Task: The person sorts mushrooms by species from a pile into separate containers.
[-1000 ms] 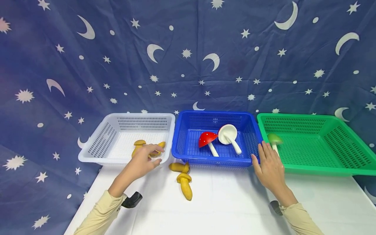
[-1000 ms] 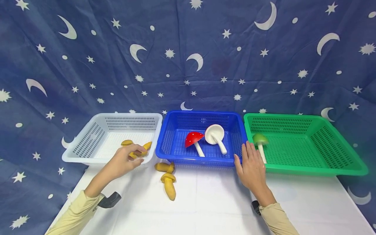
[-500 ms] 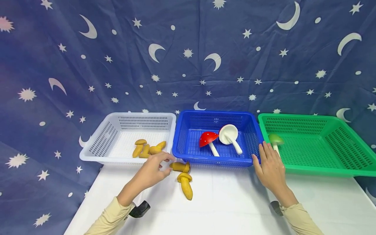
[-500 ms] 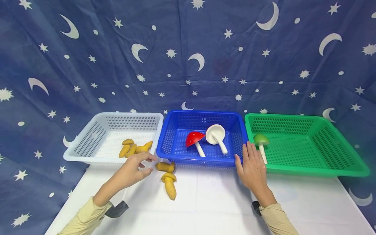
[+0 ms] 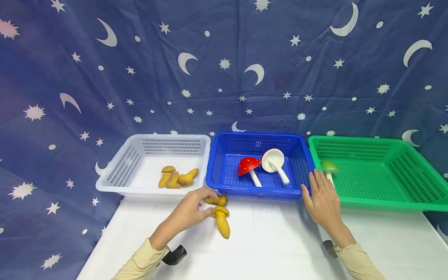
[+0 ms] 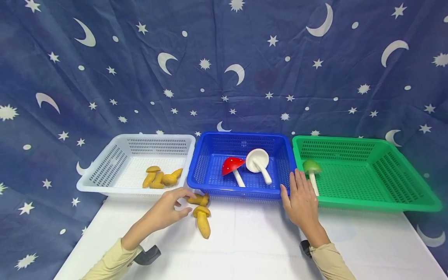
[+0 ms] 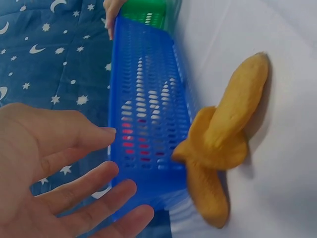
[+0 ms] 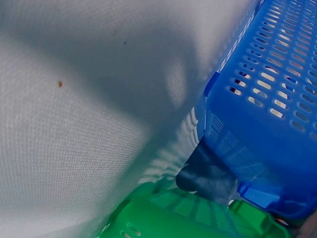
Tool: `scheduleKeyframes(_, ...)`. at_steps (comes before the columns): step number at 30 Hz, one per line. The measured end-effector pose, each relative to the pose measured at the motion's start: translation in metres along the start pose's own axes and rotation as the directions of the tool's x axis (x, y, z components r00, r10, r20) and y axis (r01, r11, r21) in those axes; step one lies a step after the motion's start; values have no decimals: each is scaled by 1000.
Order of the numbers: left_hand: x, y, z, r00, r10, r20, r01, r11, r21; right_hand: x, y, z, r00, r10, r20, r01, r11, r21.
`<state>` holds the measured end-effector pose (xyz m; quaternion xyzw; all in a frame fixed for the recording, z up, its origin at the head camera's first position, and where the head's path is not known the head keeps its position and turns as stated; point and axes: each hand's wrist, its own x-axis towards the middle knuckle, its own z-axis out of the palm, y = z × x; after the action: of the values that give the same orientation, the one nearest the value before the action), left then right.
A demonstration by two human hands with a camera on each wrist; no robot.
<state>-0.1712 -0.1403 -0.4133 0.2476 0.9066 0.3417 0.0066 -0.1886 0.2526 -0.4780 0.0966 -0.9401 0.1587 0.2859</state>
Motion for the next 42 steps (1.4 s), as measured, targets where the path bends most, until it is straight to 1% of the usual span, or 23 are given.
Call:
scheduleKeyframes(3,0,0,6,1000,6,12,-6,1000,-2,0,0,0,1000,3,0,-3,1000,2)
scheduleKeyframes(9,1,-2,19,999,28,23,-27,999,-39,-1,1,1,1000,5,2,-5,1000,5)
scheduleKeyframes(12,1,-3,26,999,30,19,-29,999,-31,-1,1,1,1000,7,1,-7,1000,3)
scheduleKeyframes(15,1,-3,33,1000,13,5,-13,1000,4,-1,1,1,1000,8,0,-8,1000,-2)
scheduleKeyframes(18,0,-2,41,1000,-23,-3,23,999,49,0,2,1,1000,7,-2,-7,1000,-8)
scheduleKeyframes(23,-1,-3,55,997,-76,-15,77,994,81,0,2,1,1000,10,3,-10,1000,-6)
scheduleKeyframes(31,-5,-7,73,988,-154,-34,155,986,58,-1,0,1,1000,6,-3,-6,1000,-5)
scheduleKeyframes(37,-5,-10,79,986,-152,-71,153,988,11,0,1,1,1000,7,-17,-7,1000,-13)
scheduleKeyframes(39,-5,-11,79,984,-160,-81,160,987,-4,0,1,1,1000,8,-18,-8,1000,-11)
scheduleKeyframes(42,-4,-12,79,982,-154,-107,153,988,-17,-1,1,2,1000,8,-16,-9,1000,-7)
